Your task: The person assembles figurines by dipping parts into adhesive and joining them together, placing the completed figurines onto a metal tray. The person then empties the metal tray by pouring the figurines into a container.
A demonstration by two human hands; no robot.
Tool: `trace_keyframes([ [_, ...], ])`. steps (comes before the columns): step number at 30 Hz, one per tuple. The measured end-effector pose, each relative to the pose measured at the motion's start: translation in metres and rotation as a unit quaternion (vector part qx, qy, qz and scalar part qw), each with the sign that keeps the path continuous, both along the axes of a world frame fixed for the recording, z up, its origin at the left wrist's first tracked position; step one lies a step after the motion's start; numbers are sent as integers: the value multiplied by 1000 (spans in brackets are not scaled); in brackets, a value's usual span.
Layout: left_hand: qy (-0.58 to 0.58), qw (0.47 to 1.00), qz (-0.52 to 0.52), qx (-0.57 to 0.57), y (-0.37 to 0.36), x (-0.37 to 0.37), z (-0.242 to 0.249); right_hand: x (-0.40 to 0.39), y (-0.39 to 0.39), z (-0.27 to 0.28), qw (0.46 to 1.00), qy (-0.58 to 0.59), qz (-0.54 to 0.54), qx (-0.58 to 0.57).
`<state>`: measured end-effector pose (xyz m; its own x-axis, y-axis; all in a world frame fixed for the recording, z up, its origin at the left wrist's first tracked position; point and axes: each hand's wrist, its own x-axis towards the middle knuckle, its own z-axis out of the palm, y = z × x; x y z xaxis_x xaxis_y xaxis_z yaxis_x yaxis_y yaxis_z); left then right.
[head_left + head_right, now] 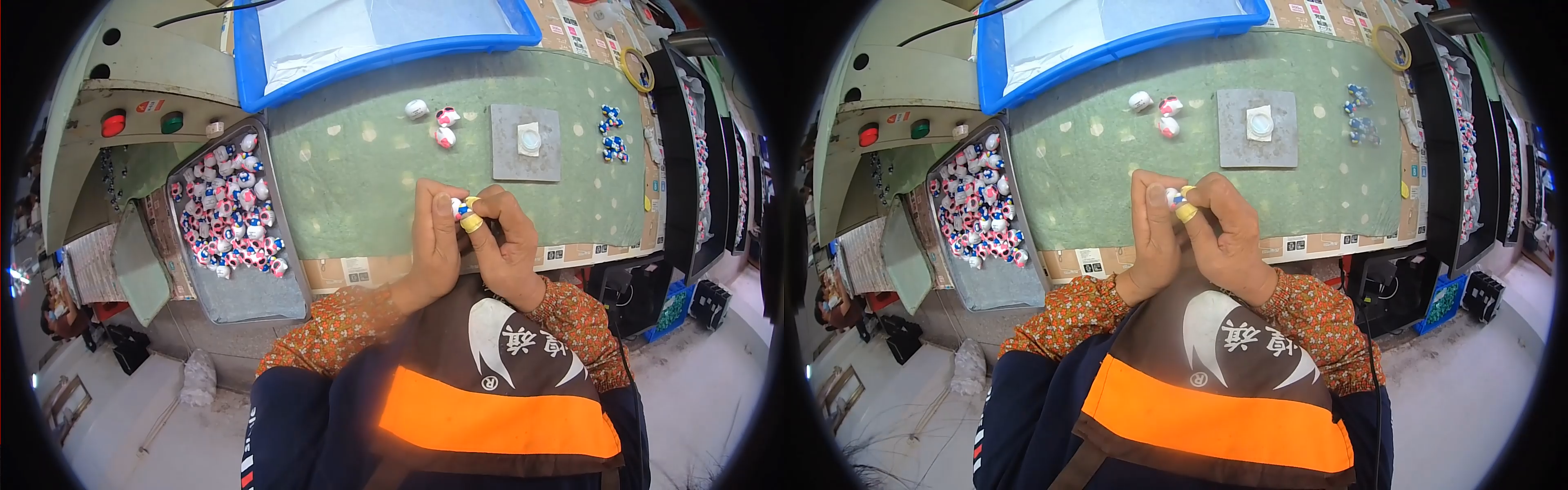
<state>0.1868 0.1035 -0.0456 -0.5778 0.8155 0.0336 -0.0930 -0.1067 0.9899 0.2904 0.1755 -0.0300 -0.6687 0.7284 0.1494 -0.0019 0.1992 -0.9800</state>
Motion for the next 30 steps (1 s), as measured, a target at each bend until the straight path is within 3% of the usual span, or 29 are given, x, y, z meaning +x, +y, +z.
trace_keyframes([
  [2, -182, 979, -91, -27, -5, -7, 8, -1, 2, 1, 1000, 12, -9, 13],
  [5, -231, 966, -115, -10, -2, -11, 14, 1, 9, 12, 998, 20, -43, 37],
  [7, -247, 961, -120, -12, 0, -13, 12, 9, 19, 14, 973, -37, -9, 227],
  [11, -288, 948, -139, -9, 0, -15, 12, 15, 20, 12, 970, -29, -5, 242],
  [13, -275, 950, -146, -9, -2, -15, 9, 17, 13, 8, 993, -44, -35, 99],
  [19, -193, 972, -136, 1, -3, -10, 7, 18, 11, 6, 996, -29, -33, 84],
  [26, -122, 984, -130, 4, -4, -8, 6, 16, 8, 9, 996, -31, -34, 80],
  [30, -103, 986, -130, -3, -5, -7, 8, 13, 11, 8, 973, -16, -46, 225],
])
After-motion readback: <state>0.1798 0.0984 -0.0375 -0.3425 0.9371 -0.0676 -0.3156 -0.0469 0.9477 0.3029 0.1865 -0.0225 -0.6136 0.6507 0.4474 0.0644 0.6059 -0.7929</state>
